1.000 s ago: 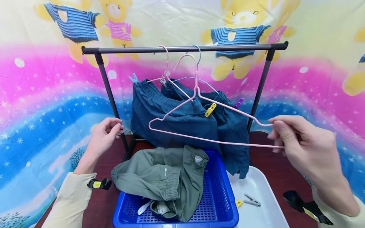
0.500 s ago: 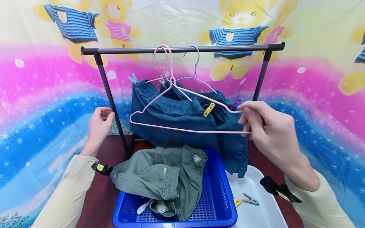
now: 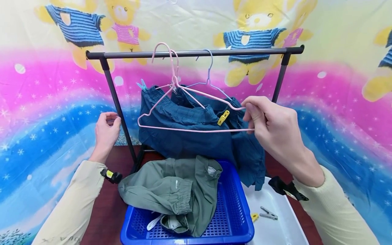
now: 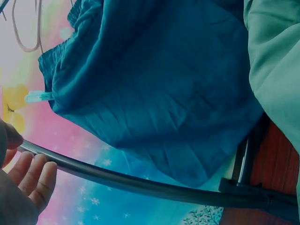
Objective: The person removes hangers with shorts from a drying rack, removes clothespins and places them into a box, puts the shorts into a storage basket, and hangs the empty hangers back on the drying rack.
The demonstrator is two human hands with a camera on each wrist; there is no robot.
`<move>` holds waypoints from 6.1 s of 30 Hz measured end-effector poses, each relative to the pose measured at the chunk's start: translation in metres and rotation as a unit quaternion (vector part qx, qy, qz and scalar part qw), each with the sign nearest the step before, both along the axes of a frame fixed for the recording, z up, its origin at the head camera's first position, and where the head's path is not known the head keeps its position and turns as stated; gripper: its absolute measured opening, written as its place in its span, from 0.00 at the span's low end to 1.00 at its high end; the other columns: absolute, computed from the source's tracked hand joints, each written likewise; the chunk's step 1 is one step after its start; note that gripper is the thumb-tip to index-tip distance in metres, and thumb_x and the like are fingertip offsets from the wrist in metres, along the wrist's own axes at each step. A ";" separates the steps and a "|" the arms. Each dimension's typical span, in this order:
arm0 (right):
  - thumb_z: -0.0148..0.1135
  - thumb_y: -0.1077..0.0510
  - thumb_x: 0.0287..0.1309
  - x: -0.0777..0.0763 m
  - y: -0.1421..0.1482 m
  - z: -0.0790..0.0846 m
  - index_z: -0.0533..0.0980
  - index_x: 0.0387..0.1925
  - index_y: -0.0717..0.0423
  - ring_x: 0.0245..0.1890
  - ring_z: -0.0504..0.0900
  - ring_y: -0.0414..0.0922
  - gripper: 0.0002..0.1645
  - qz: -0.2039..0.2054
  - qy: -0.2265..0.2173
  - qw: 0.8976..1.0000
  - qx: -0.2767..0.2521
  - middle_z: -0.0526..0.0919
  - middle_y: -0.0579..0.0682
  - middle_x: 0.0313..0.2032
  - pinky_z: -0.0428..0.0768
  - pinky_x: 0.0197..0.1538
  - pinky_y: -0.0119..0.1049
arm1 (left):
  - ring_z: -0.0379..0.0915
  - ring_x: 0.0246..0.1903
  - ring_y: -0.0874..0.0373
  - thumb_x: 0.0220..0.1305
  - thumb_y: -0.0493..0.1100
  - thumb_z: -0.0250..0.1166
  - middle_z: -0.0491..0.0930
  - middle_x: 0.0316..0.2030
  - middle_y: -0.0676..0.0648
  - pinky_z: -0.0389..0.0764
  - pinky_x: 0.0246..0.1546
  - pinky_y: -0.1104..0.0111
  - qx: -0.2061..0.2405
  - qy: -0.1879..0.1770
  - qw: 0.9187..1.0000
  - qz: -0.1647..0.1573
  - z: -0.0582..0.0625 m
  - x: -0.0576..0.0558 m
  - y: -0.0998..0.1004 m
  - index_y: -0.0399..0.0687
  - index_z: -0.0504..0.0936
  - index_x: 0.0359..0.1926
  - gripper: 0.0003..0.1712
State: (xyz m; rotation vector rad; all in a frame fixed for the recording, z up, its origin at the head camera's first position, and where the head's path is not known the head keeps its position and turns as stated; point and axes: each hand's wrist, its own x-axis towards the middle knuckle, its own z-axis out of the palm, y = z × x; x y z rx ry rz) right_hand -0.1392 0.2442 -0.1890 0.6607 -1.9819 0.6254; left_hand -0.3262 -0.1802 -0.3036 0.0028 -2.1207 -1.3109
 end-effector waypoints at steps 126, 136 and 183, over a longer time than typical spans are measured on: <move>0.49 0.53 0.73 -0.074 -0.110 -0.060 0.71 0.58 0.55 0.21 0.69 0.36 0.17 0.046 -0.110 0.975 0.186 0.73 0.41 0.25 0.70 0.26 0.30 | 0.74 0.60 0.44 0.73 0.45 0.55 0.75 0.59 0.38 0.73 0.62 0.52 0.017 -0.029 0.998 -0.049 -0.005 0.000 -0.011 0.43 0.68 0.64 0.23; 0.52 0.58 0.71 -0.080 -0.087 -0.076 0.74 0.53 0.55 0.20 0.68 0.36 0.13 0.040 -0.154 0.972 0.172 0.73 0.42 0.24 0.70 0.27 0.31 | 0.74 0.59 0.42 0.74 0.46 0.53 0.76 0.58 0.37 0.73 0.60 0.48 -0.048 -0.024 0.995 -0.089 -0.003 0.029 -0.005 0.42 0.68 0.63 0.22; 0.57 0.62 0.67 -0.124 -0.053 -0.169 0.69 0.62 0.57 0.09 0.72 0.32 0.23 0.087 -0.416 0.864 0.271 0.71 0.41 0.17 0.72 0.16 0.28 | 0.80 0.39 0.57 0.67 0.52 0.63 0.83 0.40 0.48 0.79 0.42 0.60 -0.250 -0.206 0.926 -0.196 -0.094 0.084 0.008 0.45 0.76 0.54 0.21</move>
